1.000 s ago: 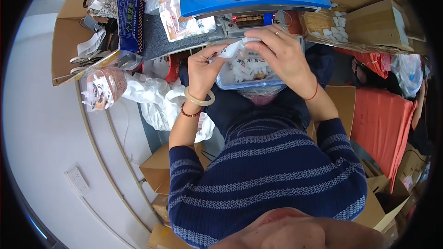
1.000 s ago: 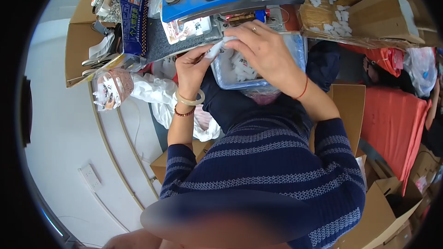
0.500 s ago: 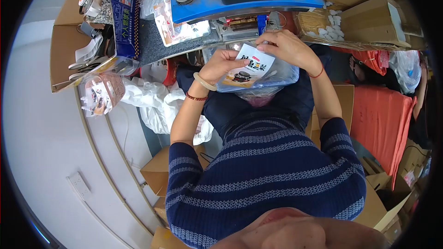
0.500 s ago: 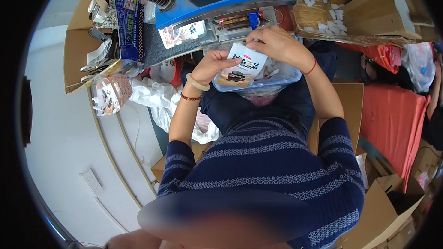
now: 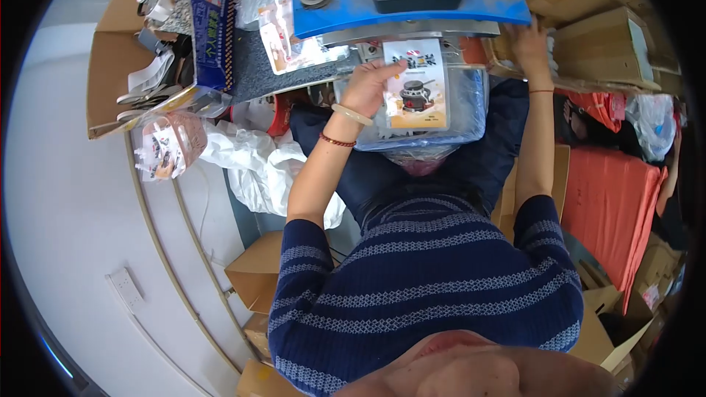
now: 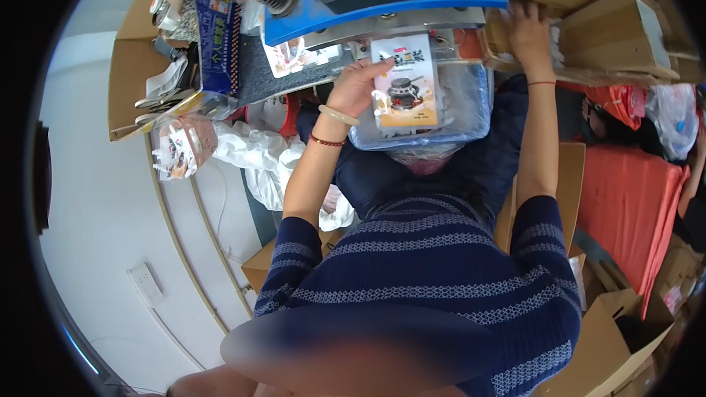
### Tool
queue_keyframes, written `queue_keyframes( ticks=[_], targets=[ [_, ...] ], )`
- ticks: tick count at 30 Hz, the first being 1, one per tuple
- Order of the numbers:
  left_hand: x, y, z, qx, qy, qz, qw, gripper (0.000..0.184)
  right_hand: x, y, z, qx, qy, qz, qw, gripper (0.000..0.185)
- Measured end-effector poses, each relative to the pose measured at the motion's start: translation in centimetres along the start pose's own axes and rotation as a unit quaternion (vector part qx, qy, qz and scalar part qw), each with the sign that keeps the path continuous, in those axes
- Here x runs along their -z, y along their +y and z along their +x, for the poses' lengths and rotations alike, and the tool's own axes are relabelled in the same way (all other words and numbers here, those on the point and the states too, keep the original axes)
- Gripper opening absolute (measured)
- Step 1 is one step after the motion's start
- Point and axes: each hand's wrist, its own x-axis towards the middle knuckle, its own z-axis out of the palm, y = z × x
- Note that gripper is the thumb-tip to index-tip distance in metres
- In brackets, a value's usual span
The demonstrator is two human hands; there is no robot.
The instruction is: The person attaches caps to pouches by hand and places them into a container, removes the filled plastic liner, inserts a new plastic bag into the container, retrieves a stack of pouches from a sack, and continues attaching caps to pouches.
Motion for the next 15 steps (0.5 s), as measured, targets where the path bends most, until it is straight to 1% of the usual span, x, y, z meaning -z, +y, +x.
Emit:
queue_keyframes(
  ticks=[1,2,3,4,5,6,7,8,9,10,11,12,13,14,15],
  targets=[
    [0.2,0.3,-0.4,-0.001,-0.003,0.036,0.999,0.017,-0.5,-0.4,0.6,0.037,-0.042,-0.057,0.997,0.029],
    [0.3,0.4,-0.8,-0.002,-0.005,0.07,0.998,0.017,-0.6,-0.5,0.4,0.032,-0.042,-0.04,0.998,0.028],
    [0.2,2.2,-2.3,-0.001,0.023,0.225,0.974,0.019,-0.2,-1.2,0.5,0.041,-0.041,-0.035,0.998,0.028],
    [2.4,2.2,-2.3,-0.099,0.054,0.252,0.961,0.019,0.3,-1.9,0.4,0.034,-0.046,0.005,0.998,0.027],
    [4.6,2.6,-1.7,-0.195,0.081,0.28,0.936,0.02,0.5,-2.5,0.5,0.023,-0.05,0.045,0.998,0.026],
    [5.3,3.7,-2.0,-0.244,0.215,0.387,0.862,0.02,0.8,-3.0,0.7,0.02,-0.054,0.048,0.997,0.026],
    [5.0,5.1,-2.5,-0.344,0.25,0.509,0.748,0.023,1.3,-3.4,0.9,-0.013,-0.094,0.05,0.994,0.026],
    [5.0,6.4,-2.6,-0.434,0.273,0.61,0.603,0.026,1.6,-3.6,0.9,-0.044,-0.132,0.051,0.989,0.027],
    [7.5,5.8,-1.3,-0.468,0.23,0.691,0.5,0.039,1.6,-3.4,0.5,-0.049,-0.104,0.109,0.987,0.029],
    [8.9,3.9,-1.2,-0.428,0.218,0.736,0.477,0.046,2.0,-3.4,0.2,-0.048,-0.1,0.107,0.988,0.029],
    [9.6,2.1,-1.5,-0.387,0.207,0.777,0.451,0.053,2.5,-3.4,-0.2,-0.032,-0.039,0.113,0.992,0.029],
    [9.7,0.8,-2.4,-0.372,0.16,0.774,0.487,0.06,3.0,-3.5,-0.8,-0.017,0.019,0.12,0.992,0.028],
    [9.7,0.2,-3.4,-0.377,0.146,0.76,0.509,0.058,4.1,-3.7,-0.9,-0.062,-0.014,0.134,0.989,0.024],
    [10.0,-0.1,-4.1,-0.38,0.131,0.745,0.532,0.058,4.6,-3.8,-0.8,-0.067,-0.017,0.133,0.989,0.024],
    [10.1,0.3,-4.5,-0.433,0.149,0.715,0.527,0.054,5.2,-3.8,-0.9,-0.055,0.002,0.132,0.99,0.024]
  ],
)
